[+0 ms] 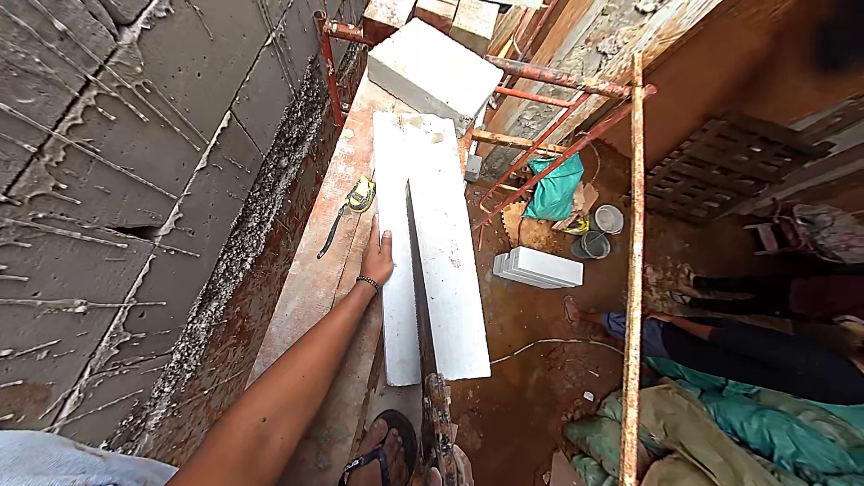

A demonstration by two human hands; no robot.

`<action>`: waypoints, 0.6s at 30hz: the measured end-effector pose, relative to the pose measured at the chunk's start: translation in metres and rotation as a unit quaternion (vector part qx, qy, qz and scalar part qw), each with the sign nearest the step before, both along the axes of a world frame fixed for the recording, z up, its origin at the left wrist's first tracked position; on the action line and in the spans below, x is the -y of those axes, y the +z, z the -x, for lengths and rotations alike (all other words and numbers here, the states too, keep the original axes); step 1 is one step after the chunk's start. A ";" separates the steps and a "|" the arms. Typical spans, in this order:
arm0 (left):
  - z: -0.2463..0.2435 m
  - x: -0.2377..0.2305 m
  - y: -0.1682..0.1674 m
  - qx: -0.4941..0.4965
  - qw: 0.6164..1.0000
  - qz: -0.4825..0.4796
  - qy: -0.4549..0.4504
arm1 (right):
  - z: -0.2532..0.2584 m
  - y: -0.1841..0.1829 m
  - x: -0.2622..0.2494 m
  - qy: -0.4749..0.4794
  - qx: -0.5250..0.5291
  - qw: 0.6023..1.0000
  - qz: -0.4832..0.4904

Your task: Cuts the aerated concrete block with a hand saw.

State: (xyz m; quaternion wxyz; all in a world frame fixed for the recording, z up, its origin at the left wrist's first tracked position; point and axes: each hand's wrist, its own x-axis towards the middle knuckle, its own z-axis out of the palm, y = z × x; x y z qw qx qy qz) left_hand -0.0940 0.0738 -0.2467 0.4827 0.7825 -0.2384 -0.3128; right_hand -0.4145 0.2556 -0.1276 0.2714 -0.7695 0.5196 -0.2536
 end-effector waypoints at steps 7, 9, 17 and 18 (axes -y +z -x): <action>0.001 -0.001 -0.001 -0.016 1.000 0.002 0.003 | -0.054 0.018 0.010 -0.084 0.143 0.982 0.085; 0.001 0.000 -0.002 -0.017 1.000 0.010 0.006 | -0.070 0.033 0.013 -0.116 0.162 0.978 0.062; -0.001 0.001 -0.009 0.001 0.999 0.035 0.002 | -0.050 -0.047 0.033 -0.030 0.158 0.975 0.155; -0.001 0.002 -0.009 0.002 0.999 0.037 0.004 | -0.056 -0.047 0.037 -0.028 0.162 0.973 0.160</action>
